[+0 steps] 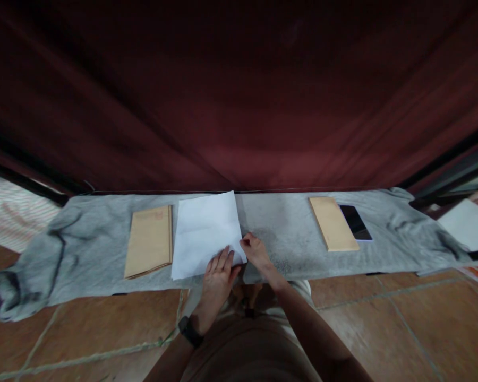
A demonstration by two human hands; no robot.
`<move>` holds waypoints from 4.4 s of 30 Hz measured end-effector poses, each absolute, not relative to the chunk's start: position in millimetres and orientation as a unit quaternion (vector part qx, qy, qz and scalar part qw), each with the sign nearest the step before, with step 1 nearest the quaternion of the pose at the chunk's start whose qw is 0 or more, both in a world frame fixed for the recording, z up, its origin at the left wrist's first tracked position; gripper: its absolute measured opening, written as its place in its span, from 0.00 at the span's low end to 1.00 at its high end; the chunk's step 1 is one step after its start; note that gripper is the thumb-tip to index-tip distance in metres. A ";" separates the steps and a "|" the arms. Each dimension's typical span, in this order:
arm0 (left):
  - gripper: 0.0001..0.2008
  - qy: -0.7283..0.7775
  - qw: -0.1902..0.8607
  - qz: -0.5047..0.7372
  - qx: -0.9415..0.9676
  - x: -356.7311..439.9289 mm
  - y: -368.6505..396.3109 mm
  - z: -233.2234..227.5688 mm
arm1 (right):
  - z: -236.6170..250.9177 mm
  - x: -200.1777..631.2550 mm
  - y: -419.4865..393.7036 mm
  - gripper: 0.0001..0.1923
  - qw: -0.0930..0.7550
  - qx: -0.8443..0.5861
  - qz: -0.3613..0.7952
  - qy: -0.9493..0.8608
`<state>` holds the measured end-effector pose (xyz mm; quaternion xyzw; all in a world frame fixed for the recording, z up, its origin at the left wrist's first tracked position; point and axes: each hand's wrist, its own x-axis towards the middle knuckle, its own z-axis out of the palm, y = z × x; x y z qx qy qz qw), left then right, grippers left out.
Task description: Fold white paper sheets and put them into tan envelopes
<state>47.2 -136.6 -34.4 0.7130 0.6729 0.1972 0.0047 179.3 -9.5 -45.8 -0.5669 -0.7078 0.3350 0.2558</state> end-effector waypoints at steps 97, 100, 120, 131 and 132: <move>0.27 0.606 0.009 0.145 0.782 130.8 15.1 -49.2 | -64.5 288.0 28.5 0.26 0.200 -0.590 0.029 -0.782; 0.27 0.609 0.010 0.140 0.781 131.0 15.5 -48.9 | -68.0 291.3 26.6 0.27 0.202 -0.592 0.017 -0.780; 0.27 0.606 0.004 0.148 0.782 131.0 13.7 -47.4 | -62.8 284.9 33.4 0.26 0.198 -0.584 0.042 -0.786; 0.27 0.604 0.006 0.143 0.784 130.4 13.9 -47.4 | -67.1 286.8 30.3 0.27 0.202 -0.589 0.030 -0.782; 0.27 0.603 0.004 0.142 0.785 130.5 13.8 -47.8 | -66.6 286.7 30.2 0.27 0.201 -0.589 0.029 -0.782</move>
